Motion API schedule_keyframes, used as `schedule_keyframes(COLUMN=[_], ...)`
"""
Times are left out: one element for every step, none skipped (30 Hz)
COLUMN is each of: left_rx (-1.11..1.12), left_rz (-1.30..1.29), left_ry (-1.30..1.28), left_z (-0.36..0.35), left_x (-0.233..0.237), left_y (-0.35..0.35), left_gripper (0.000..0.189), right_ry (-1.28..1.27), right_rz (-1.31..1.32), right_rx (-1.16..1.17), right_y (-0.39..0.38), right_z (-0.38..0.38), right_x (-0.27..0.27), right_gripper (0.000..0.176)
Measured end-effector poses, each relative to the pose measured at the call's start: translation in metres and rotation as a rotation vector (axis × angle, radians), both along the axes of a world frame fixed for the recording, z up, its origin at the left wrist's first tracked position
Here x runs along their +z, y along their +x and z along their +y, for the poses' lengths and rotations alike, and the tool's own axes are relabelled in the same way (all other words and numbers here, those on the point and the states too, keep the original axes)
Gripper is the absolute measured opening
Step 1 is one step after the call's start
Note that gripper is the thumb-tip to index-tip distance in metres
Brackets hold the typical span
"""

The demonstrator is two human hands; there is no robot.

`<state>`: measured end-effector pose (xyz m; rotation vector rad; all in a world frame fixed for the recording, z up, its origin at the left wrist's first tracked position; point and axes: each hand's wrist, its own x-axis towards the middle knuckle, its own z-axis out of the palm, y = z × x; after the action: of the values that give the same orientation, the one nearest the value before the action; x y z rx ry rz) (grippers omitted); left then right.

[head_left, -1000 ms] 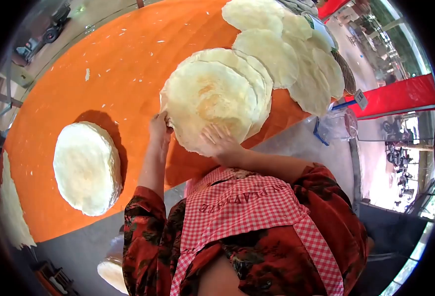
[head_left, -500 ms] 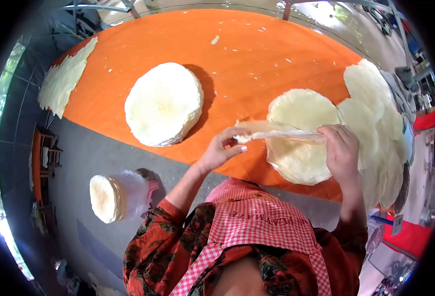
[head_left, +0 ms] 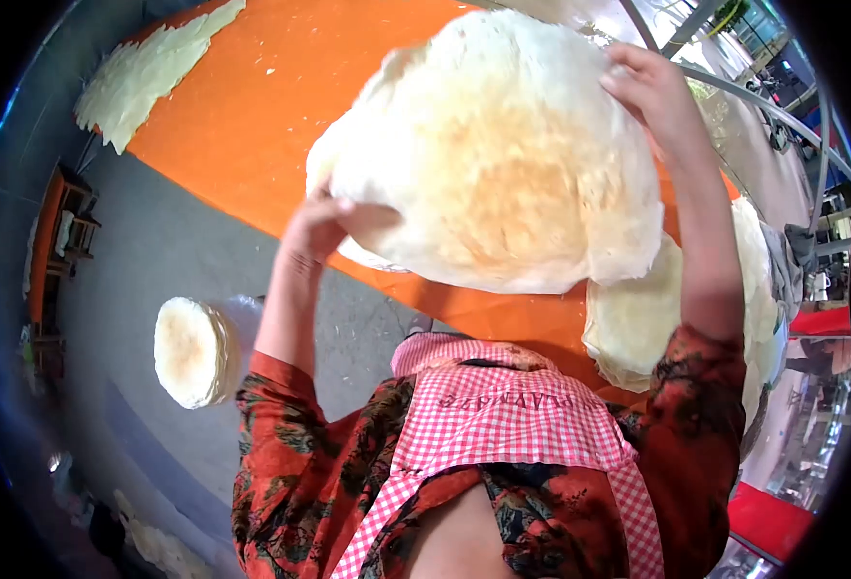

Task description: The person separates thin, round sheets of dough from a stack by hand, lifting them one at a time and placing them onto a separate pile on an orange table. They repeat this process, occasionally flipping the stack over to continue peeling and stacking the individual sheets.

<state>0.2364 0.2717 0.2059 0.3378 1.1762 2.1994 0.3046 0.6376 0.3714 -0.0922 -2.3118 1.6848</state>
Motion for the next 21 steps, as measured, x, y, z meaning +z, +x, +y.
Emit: schedule_keyframes(left_rx=[-0.008, -0.020, 0.011, 0.026, 0.034, 0.042, 0.046, 0.048, 0.050, 0.063, 0.053, 0.047, 0.070, 0.094, 0.119, 0.129, 0.135, 0.142, 0.141, 0.139, 0.138], left_rz=[0.041, 0.083, 0.070, 0.045, -0.008, -0.055, -0.139, -0.224, -0.311, -0.336, -0.361, -0.383, -0.364, -0.344, -0.322, -0.298, -0.272, -0.245, -0.248, -0.251, -0.256], left_ry=[-0.024, -0.046, -0.109, -0.131, -0.128, -0.125, -0.103, -0.084, -0.068, -0.049, -0.069, -0.089, -0.132, -0.176, -0.221, -0.235, -0.248, -0.259, -0.276, -0.292, -0.309], left_z=[-0.019, -0.034, -0.047, -0.060, -0.067, -0.071, -0.073, -0.074, -0.075, -0.070, -0.067, -0.062, -0.058, -0.055, -0.053, -0.054, -0.055, -0.054, -0.055, -0.059, -0.061], left_x=[0.002, 0.005, 0.001, -0.013, -0.026, -0.038, -0.059, -0.084, -0.102, -0.110, -0.124, -0.133, -0.133, -0.133, -0.133, -0.139, -0.148, -0.145, -0.142, -0.139, -0.130], left_y=[-0.020, -0.039, -0.056, -0.076, -0.087, -0.096, -0.107, -0.118, -0.128, -0.128, -0.134, -0.132, -0.134, -0.134, -0.136, -0.141, -0.147, -0.149, -0.151, -0.152, -0.151], left_gripper=[0.083, 0.083, 0.086, 0.084, 0.079, 0.074, 0.068, 0.061, 0.055, 0.050, 0.049, 0.049, 0.049, 0.049, 0.049, 0.048, 0.048, 0.048, 0.047, 0.047, 0.046], right_ry=[-0.017, -0.032, -0.234, -0.435, -0.468, -0.502, -0.607, -0.715, -0.698, -0.680, -0.621, -0.563, -0.588, -0.614, -0.641, -0.588, -0.535, -0.481, -0.485, -0.489, -0.493], right_rz=[-0.030, -0.061, -0.060, -0.056, -0.123, -0.182, -0.218, -0.251, -0.289, -0.328, -0.372, -0.416, -0.446, -0.476, -0.504, -0.506, -0.505, -0.503, -0.453, -0.404, -0.357], right_rx=[0.039, 0.072, 0.057, 0.038, 0.041, 0.045, -0.026, -0.097, -0.189, -0.281, -0.311, -0.336, -0.313, -0.288, -0.262, -0.256, -0.251, -0.246, -0.230, -0.215, -0.199], right_y=[-0.027, -0.053, -0.079, -0.102, -0.126, -0.139, -0.144, -0.150, -0.149, -0.143, -0.136, -0.124, -0.115, -0.107, -0.102, -0.101, -0.099, -0.098, -0.097, -0.096, -0.094], right_z=[-0.004, -0.005, -0.010, -0.012, -0.001, 0.007, 0.003, -0.006, -0.015, -0.023, -0.030, -0.032, -0.040, -0.046, -0.053, -0.056, -0.058, -0.058, -0.054, -0.048, -0.044], right_x=[-0.009, -0.022, -0.044, -0.072, -0.102, -0.132, -0.165, -0.197, -0.226, -0.251, -0.273, -0.286, -0.283, -0.279, -0.273, -0.269, -0.265, -0.263, -0.261, -0.260, -0.259], right_gripper=[0.020, 0.020, 0.019, 0.018, 0.022, 0.026, 0.025, 0.025, 0.025, 0.025, 0.025, 0.026, 0.024, 0.022, 0.020, 0.021, 0.022, 0.022, 0.025, 0.027, 0.029])
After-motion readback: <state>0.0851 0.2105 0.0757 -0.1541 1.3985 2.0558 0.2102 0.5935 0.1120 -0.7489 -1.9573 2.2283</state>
